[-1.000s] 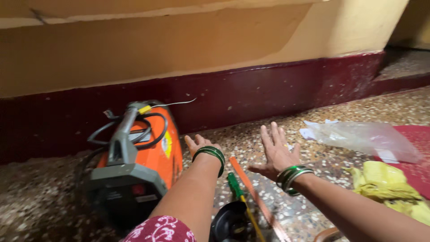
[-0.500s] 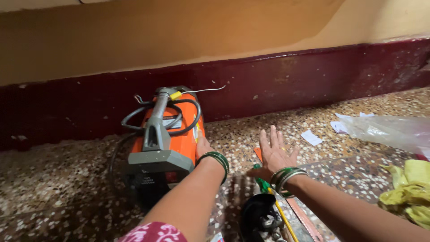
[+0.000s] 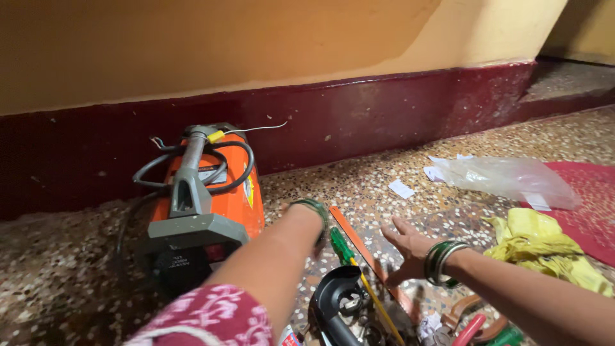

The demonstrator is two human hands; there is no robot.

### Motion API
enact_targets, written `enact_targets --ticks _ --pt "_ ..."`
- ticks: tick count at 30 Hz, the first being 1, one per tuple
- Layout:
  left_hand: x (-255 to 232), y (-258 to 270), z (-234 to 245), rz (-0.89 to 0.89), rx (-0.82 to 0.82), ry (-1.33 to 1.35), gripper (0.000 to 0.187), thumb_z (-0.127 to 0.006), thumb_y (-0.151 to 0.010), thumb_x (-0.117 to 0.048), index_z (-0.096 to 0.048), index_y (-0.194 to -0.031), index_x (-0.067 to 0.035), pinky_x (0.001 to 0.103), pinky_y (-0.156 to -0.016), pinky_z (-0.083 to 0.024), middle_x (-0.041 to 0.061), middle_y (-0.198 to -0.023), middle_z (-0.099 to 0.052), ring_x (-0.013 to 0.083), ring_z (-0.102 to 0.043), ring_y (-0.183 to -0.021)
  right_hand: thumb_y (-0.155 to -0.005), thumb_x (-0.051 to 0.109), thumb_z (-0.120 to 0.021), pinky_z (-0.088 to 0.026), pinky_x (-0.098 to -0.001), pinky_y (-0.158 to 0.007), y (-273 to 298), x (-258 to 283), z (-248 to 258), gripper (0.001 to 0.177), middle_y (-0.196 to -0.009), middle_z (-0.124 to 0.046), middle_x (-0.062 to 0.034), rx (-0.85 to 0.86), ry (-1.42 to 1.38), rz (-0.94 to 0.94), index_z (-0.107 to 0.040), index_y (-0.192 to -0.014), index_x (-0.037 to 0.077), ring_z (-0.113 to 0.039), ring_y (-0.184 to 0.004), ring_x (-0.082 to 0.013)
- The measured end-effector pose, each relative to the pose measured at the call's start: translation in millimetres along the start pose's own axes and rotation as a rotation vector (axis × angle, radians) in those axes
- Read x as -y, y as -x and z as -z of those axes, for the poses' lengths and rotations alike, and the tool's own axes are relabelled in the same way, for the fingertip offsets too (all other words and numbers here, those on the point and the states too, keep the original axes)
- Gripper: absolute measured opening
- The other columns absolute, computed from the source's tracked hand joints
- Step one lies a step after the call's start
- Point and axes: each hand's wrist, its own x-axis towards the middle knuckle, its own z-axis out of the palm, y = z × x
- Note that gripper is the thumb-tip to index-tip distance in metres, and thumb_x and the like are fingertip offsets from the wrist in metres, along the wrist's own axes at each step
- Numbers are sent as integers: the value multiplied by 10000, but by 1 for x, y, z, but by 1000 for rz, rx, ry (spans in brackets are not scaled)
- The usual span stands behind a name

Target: The person sits on the floor and organizes a collection of tools, including pliers, wrenches, and screwdrivers, into a neat row. They also wipe a portable generator with a yellow cloth and arrange the cloth and other items on the floor.

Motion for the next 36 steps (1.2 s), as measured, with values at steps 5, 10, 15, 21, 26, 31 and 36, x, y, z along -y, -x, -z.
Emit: enact_targets --ticks 5,10,15,21,26,31,36 --pt "-47 0 3 -159 -41 -54 842 -687 -930 -427 -294 -1604 -111 782 -1165 -97 200 -1686 -203 416 -123 -1568 -602 669 -904 -288 -415 -1268 16 -13 -3 1382 -1699 44 -215 -17 74 72 -123 -1608 132 -183 -1557 -370" --pt "-82 9 1 -220 -57 -97 865 -693 -923 -436 -280 -1607 -106 790 -1159 -105 202 -1683 -206 411 -135 -1565 -599 654 -912 -281 -512 -1236 68 -13 -6 1368 -1717 7 -113 -59 30 40 -101 -1615 229 -173 -1557 -344" --pt "-145 27 1 -310 -86 -111 888 -699 -915 -445 -265 -1609 -100 798 -1153 -113 204 -1680 -208 407 -146 -1563 -601 668 -894 -312 -619 -1177 115 -38 -16 1365 -1699 -49 -107 -78 163 21 -87 -1615 240 -145 -1570 -323" --pt "-170 27 -1 -330 -141 -160 916 -706 -906 -455 -248 -1612 -94 808 -1146 -124 207 -1676 -211 401 -160 -1560 -608 650 -901 -206 -732 -1162 123 -61 5 1297 -1714 -41 -66 -202 346 -59 -167 -1595 240 -120 -1577 -299" --pt "-179 18 -17 -316 -215 -197 940 -712 -899 -464 -233 -1615 -89 816 -1140 -132 209 -1674 -214 397 -171 -1558 -669 652 -871 -182 -776 -1156 123 -53 5 1232 -1726 -30 -43 -103 358 -15 -188 -1605 237 -155 -1567 -275" --pt "-162 34 -13 -235 -179 -252 973 -767 -878 -333 -211 -1618 -33 760 -1153 -109 244 -1683 -160 389 -118 -1565 -680 588 -872 -241 -769 -1130 122 -52 -7 1166 -1731 -23 -34 -15 430 101 -234 -1600 261 -129 -1595 -248" --pt "-138 25 -31 -54 -256 -71 901 -739 -881 -330 -263 -1594 -53 767 -1159 -156 227 -1662 -227 408 -119 -1566 -715 632 -853 -240 -733 -1169 108 -51 -9 1163 -1729 -16 -5 -5 367 84 -199 -1604 266 -169 -1575 -262"
